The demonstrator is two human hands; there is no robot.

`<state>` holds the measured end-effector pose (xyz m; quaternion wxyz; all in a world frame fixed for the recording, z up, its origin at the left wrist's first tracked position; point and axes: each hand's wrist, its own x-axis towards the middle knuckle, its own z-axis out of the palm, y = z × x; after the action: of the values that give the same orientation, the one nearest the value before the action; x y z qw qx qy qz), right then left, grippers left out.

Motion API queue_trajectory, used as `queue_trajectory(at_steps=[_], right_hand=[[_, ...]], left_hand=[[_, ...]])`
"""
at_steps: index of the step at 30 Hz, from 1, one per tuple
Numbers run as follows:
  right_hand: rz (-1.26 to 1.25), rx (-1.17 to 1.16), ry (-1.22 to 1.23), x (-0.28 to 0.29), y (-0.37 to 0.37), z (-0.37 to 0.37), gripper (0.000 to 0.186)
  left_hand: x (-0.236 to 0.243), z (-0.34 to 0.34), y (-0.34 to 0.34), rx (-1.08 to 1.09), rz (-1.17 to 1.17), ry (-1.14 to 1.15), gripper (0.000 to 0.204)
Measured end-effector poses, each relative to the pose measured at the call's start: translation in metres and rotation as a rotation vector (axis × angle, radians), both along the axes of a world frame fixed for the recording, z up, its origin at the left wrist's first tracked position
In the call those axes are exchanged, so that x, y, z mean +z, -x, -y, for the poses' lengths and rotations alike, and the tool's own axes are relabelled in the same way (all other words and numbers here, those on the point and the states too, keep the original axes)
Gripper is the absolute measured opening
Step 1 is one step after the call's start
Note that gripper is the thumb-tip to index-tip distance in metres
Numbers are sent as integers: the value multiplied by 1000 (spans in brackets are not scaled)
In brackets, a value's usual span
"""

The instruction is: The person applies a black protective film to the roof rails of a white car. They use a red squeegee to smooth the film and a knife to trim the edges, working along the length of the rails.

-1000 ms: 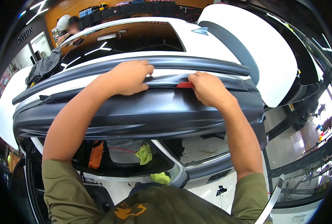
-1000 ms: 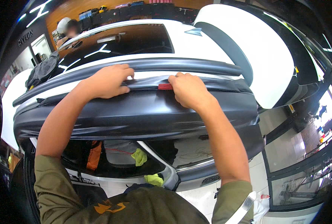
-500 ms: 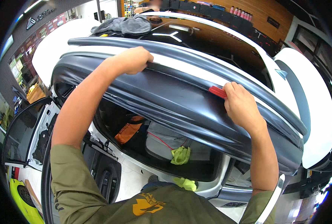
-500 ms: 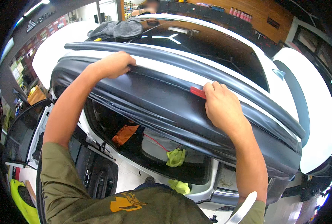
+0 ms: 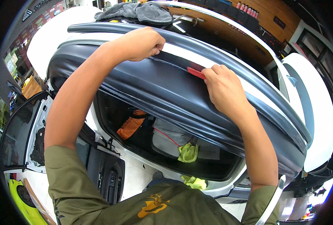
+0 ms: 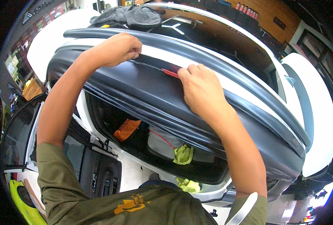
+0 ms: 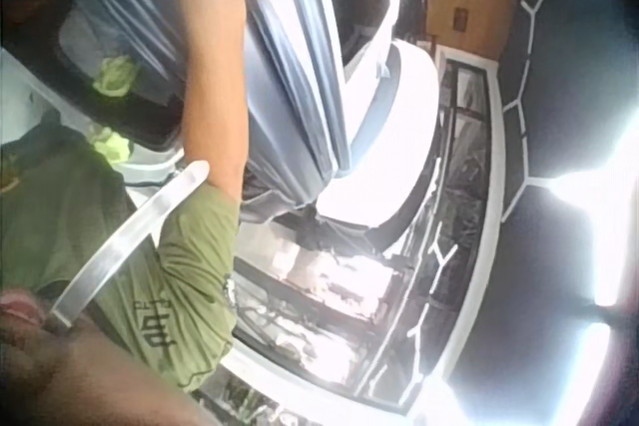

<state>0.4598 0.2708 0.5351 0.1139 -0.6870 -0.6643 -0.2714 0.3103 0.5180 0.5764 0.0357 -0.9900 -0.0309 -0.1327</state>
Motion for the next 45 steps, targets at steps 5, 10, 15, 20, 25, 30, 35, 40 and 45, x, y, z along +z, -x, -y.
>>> queue_trajectory(at_steps=[5,10,15,20,25,30,35,40,45], right_hand=[[-11,-15,96,9,22,-52,13],[-11,-25,121,14,34,-93,16],[22,-22,111,14,49,-113,17],[-46,3,154,16,51,-132,14],[-32,-5,239,26,66,-160,15],[-41,20,163,18,70,-187,15],[-2,-35,349,32,76,-193,16],[-156,17,267,58,60,-178,19],[-268,52,157,69,65,-157,23]], left_hand=[[0,-24,11,-14,62,24,10],[-12,-42,18,-39,128,75,11],[-15,-60,35,66,-39,132,14],[-44,-78,64,0,76,28,22],[-52,-95,78,73,164,35,23],[-77,-106,80,-13,436,104,19],[-90,-134,97,168,510,11,23],[-102,-138,98,148,601,-16,26],[-109,-153,103,305,697,-61,17]])
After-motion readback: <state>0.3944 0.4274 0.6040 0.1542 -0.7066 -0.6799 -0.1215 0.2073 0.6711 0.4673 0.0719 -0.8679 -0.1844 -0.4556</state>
